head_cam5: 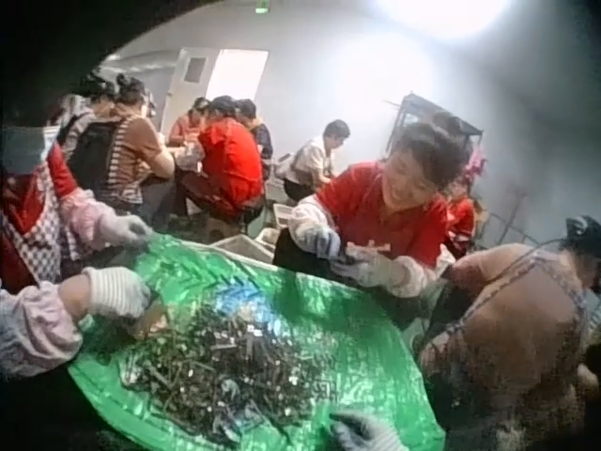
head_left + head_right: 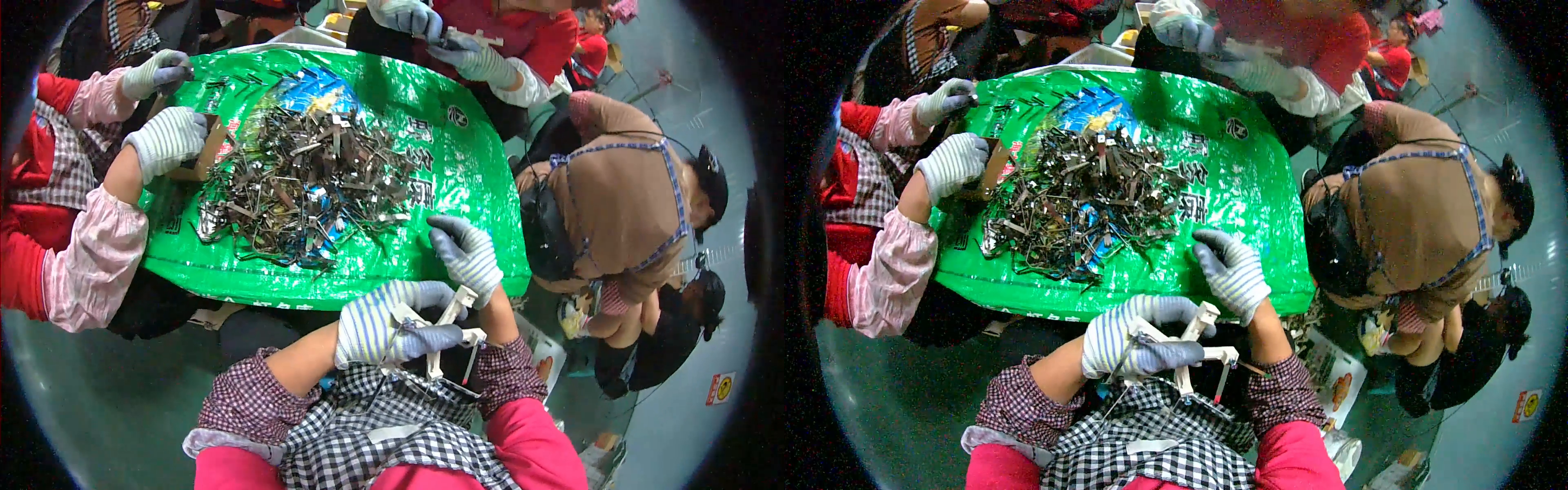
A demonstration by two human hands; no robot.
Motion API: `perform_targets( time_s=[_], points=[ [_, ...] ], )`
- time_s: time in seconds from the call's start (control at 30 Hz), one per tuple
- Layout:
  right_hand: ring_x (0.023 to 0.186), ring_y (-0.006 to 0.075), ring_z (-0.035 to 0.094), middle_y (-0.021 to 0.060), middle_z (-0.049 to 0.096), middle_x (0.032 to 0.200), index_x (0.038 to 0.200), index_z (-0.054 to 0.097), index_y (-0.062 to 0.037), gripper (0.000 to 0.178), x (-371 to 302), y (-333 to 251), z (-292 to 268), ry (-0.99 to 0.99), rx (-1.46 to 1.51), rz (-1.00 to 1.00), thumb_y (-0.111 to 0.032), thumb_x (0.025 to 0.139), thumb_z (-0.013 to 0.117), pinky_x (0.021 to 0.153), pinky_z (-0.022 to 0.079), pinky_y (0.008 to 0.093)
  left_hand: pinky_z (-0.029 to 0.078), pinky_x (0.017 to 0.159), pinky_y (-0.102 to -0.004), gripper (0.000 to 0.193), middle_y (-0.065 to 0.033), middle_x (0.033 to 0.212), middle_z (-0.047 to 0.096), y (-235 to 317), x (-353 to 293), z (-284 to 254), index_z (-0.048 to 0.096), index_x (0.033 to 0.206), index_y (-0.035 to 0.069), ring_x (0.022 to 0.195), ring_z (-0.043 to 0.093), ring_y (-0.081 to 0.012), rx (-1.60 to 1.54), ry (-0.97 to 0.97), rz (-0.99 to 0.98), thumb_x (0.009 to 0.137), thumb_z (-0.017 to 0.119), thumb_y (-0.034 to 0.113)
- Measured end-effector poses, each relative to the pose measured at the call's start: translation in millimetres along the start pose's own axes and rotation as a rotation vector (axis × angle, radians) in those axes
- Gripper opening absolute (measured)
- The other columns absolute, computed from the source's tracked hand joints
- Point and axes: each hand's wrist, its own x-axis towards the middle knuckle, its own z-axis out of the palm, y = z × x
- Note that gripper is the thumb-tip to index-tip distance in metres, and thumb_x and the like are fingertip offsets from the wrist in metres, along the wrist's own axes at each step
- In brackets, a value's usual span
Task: The person assembles parts by attaching metal strips onto the arms of a plastic bracket by hand.
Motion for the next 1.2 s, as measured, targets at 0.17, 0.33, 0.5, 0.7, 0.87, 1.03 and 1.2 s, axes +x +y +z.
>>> perform_targets(
  time_s=[0.17, 0.33, 0.5, 0.7, 0.87, 1.03, 1.2],
  points=[
    [0.073, 0.0098, 0.057, 0.0075, 0.064, 0.084, 0.102, 0.060, 0.0001, 0.020, -1.1, -9.6, 0.1, -0.003, 0.005, 0.005, -0.010, 0.085, 0.055, 0.067, 0.047, 0.0244, 0.045, 0.069, -0.0270, 0.038, -0.0065, 0.085, 0.062, 2.6, -7.5, -3.4, 0.058, 0.102, 0.005, 0.077, 0.055, -0.0115, -0.056, -0.057, 0.075, 0.077, 0.067, 0.032],
    [0.060, 0.0071, 0.052, 0.0038, 0.061, 0.074, 0.099, 0.062, -0.0013, 0.023, 51.3, -56.5, -26.5, -0.062, -0.128, -0.060, -0.018, 0.088, 0.051, 0.054, 0.042, 0.0224, 0.045, 0.069, -0.0253, 0.027, -0.0004, 0.083, 0.059, -1.3, -17.2, 0.2, 0.058, 0.101, 0.005, 0.076, 0.053, -0.0070, -0.306, -0.016, 0.125, 0.079, 0.064, 0.020],
    [0.067, 0.0109, 0.055, 0.0075, 0.065, 0.080, 0.096, 0.064, -0.0012, 0.029, 174.9, -76.5, -1.4, -0.253, -0.288, -0.030, -0.024, 0.080, 0.058, 0.062, 0.046, 0.0261, 0.045, 0.073, -0.0245, 0.030, -0.0011, 0.091, 0.060, 11.6, -34.8, -13.9, 0.058, 0.103, 0.005, 0.082, 0.054, -0.0083, -0.323, 0.129, 0.118, 0.079, 0.065, 0.021],
    [0.073, 0.0213, 0.061, 0.0133, 0.065, 0.087, 0.093, 0.065, -0.0025, 0.036, 298.1, -78.9, 70.9, -0.308, -0.586, 0.004, -0.031, 0.071, 0.062, 0.069, 0.049, 0.0320, 0.045, 0.071, -0.0239, 0.034, -0.0014, 0.090, 0.060, 10.3, -54.1, -32.5, 0.058, 0.106, 0.003, 0.081, 0.054, -0.0076, -0.383, 0.411, 0.067, 0.078, 0.067, 0.020],
    [0.087, 0.0290, 0.061, 0.0159, 0.063, 0.096, 0.095, 0.065, -0.0057, 0.043, 354.8, -44.7, 98.8, -0.113, -0.904, -0.067, -0.042, 0.072, 0.062, 0.076, 0.048, 0.0344, 0.047, 0.073, -0.0257, 0.033, -0.0039, 0.089, 0.059, 17.2, -58.2, -40.9, 0.055, 0.108, 0.002, 0.082, 0.056, -0.0099, -0.481, 0.426, 0.029, 0.078, 0.066, 0.010],
    [0.094, 0.0299, 0.059, 0.0194, 0.059, 0.104, 0.102, 0.062, -0.0050, 0.043, 346.6, -60.7, 111.7, -0.062, -0.800, -0.080, -0.034, 0.069, 0.062, 0.080, 0.048, 0.0355, 0.047, 0.079, -0.0303, 0.041, -0.0075, 0.094, 0.060, 4.2, -67.1, -42.9, 0.056, 0.106, 0.000, 0.087, 0.058, -0.0155, -0.596, 0.482, 0.061, 0.072, 0.072, 0.017],
    [0.096, 0.0293, 0.059, 0.0207, 0.059, 0.105, 0.099, 0.062, -0.0009, 0.036, 340.7, -74.7, 114.1, -0.151, -0.766, 0.018, -0.018, 0.068, 0.060, 0.080, 0.048, 0.0366, 0.048, 0.077, -0.0329, 0.043, -0.0102, 0.097, 0.060, -6.6, -62.0, -39.1, 0.054, 0.107, -0.001, 0.087, 0.058, -0.0174, -0.406, 0.521, 0.242, 0.072, 0.070, 0.017]
  ],
)
